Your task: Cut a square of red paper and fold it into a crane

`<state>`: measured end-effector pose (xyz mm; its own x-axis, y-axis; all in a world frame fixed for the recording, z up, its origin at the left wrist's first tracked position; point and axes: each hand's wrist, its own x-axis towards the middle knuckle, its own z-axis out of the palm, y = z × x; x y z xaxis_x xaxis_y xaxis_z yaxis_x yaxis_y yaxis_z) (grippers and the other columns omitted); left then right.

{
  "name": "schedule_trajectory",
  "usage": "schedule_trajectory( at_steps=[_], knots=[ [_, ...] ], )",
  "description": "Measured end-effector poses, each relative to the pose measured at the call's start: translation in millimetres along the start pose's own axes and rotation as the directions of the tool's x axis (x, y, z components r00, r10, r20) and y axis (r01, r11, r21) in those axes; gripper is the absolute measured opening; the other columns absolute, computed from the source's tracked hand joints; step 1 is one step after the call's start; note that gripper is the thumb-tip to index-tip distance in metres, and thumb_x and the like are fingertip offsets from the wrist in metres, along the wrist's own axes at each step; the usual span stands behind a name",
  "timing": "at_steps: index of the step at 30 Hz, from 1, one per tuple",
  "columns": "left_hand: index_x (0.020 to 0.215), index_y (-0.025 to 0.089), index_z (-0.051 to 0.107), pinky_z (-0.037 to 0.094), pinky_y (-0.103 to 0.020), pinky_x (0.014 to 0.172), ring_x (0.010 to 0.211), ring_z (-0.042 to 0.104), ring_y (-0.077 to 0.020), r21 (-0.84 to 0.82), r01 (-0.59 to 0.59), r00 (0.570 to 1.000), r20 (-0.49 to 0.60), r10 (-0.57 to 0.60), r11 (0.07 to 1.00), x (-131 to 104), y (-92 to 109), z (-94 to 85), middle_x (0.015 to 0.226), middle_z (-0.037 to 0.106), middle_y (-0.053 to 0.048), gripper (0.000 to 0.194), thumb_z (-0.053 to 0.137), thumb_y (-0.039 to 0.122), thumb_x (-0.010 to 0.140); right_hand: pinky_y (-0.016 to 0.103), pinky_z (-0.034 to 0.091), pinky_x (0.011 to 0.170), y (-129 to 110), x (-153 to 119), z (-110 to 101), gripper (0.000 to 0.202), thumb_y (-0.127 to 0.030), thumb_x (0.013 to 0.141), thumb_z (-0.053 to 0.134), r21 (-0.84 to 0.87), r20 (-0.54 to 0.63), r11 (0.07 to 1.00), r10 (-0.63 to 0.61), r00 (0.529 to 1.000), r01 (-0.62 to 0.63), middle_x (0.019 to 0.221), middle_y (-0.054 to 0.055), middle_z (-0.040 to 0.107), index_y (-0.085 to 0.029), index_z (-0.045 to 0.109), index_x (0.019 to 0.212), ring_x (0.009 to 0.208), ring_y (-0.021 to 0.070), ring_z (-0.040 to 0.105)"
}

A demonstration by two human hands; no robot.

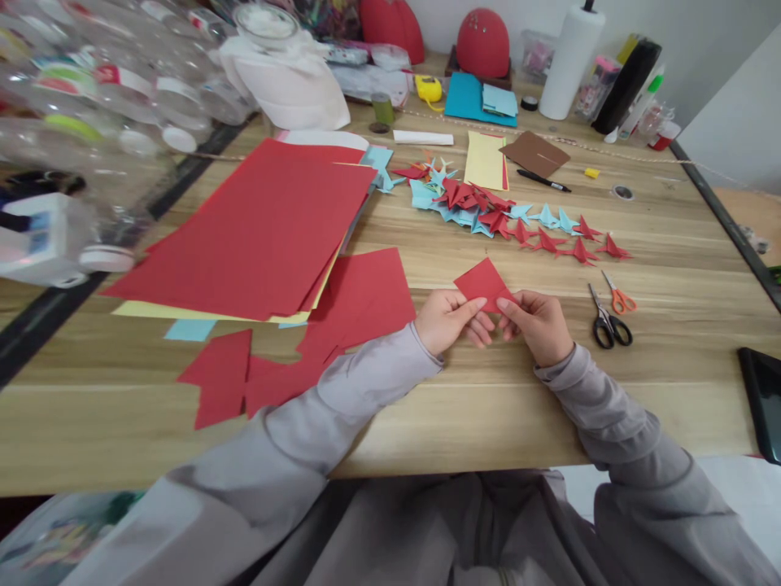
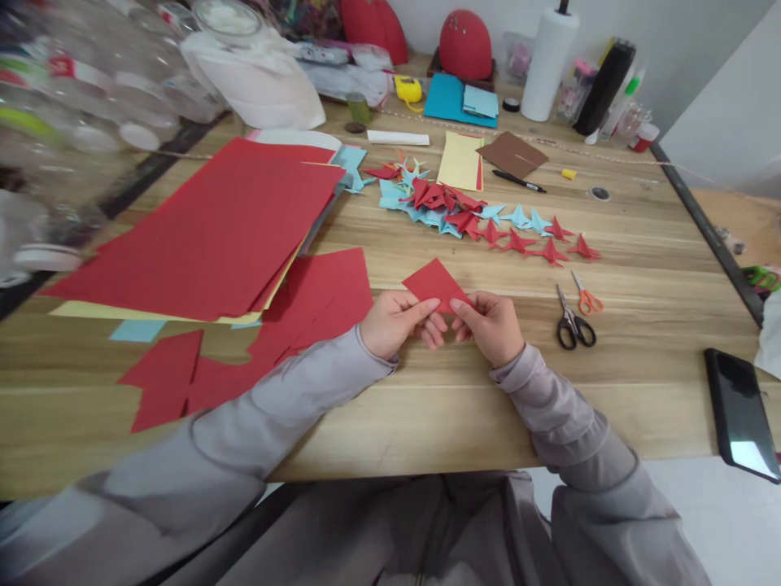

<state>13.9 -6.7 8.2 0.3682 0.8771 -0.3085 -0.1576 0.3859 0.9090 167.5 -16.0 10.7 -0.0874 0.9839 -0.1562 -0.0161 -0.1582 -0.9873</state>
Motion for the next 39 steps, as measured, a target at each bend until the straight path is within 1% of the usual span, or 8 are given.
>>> schedule_trajectory(
  at_steps=[4, 8, 13, 19, 23, 26, 34, 39],
  knots=[
    [0.059, 0.006, 0.062, 0.051, -0.025, 0.041, 0.043, 0.06, -0.015, -0.042, 0.028, 0.998, 0.05, -0.026, 0.999, -0.5, -1.2, -1.0, 0.053, 0.064, -0.009, 0.04, 0.066, 0.044, 0.072, 0.02, 0.044, 0.037, -1.1, -0.5, 0.7, 0.039, -0.052, 0.061, 0.072, -0.013, 0.038, 1.0, -0.023, 0.999, 0.024, 0.049, -0.001, 0.061, -0.015, 0.058, 0.059, 0.036, 0.0078, 0.052],
    [0.065, 0.008, 0.062, 0.049, -0.024, 0.039, 0.042, 0.06, -0.0145, 0.0, 0.021, 0.996, 0.083, -0.021, 1.0, -1.3, -1.7, -0.6, 0.055, 0.065, -0.006, 0.031, 0.07, 0.037, 0.068, 0.02, 0.044, 0.037, -2.6, -1.3, 2.3, 0.039, -0.051, 0.062, 0.072, -0.01, 0.078, 1.0, -0.023, 0.997, 0.024, 0.049, -0.001, 0.06, -0.015, 0.058, 0.057, 0.036, 0.0073, 0.051],
    [0.065, 0.009, 0.061, 0.049, -0.024, 0.038, 0.04, 0.059, -0.0139, 0.049, -0.021, 0.998, 0.056, 0.018, 0.999, -2.8, -1.2, 1.0, 0.054, 0.063, -0.004, 0.024, 0.068, 0.031, 0.071, 0.019, 0.044, 0.036, -1.9, -0.9, 2.1, 0.037, -0.049, 0.063, 0.072, 0.011, 0.09, 1.0, -0.009, 0.996, 0.008, 0.05, -0.001, 0.061, -0.015, 0.058, 0.058, 0.036, 0.0069, 0.052],
    [0.058, 0.008, 0.06, 0.049, -0.024, 0.039, 0.04, 0.059, -0.0133, 0.108, -0.062, 0.998, -0.007, 0.063, 0.992, -4.7, -0.6, 2.3, 0.053, 0.063, -0.006, 0.029, 0.068, 0.033, 0.071, 0.019, 0.045, 0.039, 0.2, 0.1, 0.1, 0.037, -0.049, 0.063, 0.073, -0.01, 0.137, 0.999, 0.037, 0.99, -0.036, 0.052, 0.0, 0.062, -0.013, 0.06, 0.061, 0.039, 0.0081, 0.055],
    [0.057, 0.007, 0.06, 0.048, -0.023, 0.038, 0.038, 0.057, -0.0129, 0.125, -0.085, 0.995, -0.046, 0.091, 0.988, -5.7, 0.1, 3.6, 0.05, 0.062, -0.006, 0.03, 0.068, 0.033, 0.07, 0.018, 0.041, 0.036, -1.5, -0.3, 1.4, 0.041, -0.051, 0.061, 0.073, -0.043, 0.104, 0.997, 0.068, 0.992, -0.064, 0.049, 0.0, 0.061, -0.013, 0.058, 0.059, 0.037, 0.0073, 0.053],
    [0.056, 0.008, 0.06, 0.049, -0.023, 0.038, 0.038, 0.057, -0.013, 0.135, -0.096, 0.993, -0.049, 0.103, 0.986, -6.0, 0.1, 4.0, 0.049, 0.062, -0.006, 0.032, 0.068, 0.035, 0.07, 0.017, 0.039, 0.035, -2.9, -1.1, 3.7, 0.042, -0.051, 0.058, 0.074, -0.041, 0.063, 0.996, 0.076, 0.995, -0.074, 0.047, -0.001, 0.06, -0.014, 0.055, 0.056, 0.035, 0.0067, 0.051],
    [0.063, 0.009, 0.06, 0.051, -0.025, 0.039, 0.039, 0.058, -0.0142, 0.077, -0.17, 0.984, -0.044, 0.174, 0.982, -8.2, -0.1, 5.6, 0.051, 0.062, -0.005, 0.035, 0.07, 0.042, 0.067, 0.017, 0.035, 0.032, -3.0, -2.9, 7.2, 0.041, -0.039, 0.053, 0.081, 0.071, -0.08, 0.997, -0.003, 0.997, 0.009, 0.041, -0.004, 0.057, -0.016, 0.047, 0.05, 0.032, 0.0058, 0.047],
    [0.07, 0.009, 0.06, 0.051, -0.026, 0.038, 0.041, 0.059, -0.0145, 0.028, -0.217, 0.975, -0.041, 0.218, 0.976, -7.2, -2.5, 4.3, 0.055, 0.063, -0.004, 0.037, 0.07, 0.044, 0.066, 0.018, 0.036, 0.032, -1.8, -1.7, 6.6, 0.039, -0.037, 0.052, 0.082, 0.115, -0.127, 0.992, -0.027, 0.991, 0.042, 0.043, -0.004, 0.058, -0.016, 0.049, 0.051, 0.032, 0.0058, 0.046]
  ],
)
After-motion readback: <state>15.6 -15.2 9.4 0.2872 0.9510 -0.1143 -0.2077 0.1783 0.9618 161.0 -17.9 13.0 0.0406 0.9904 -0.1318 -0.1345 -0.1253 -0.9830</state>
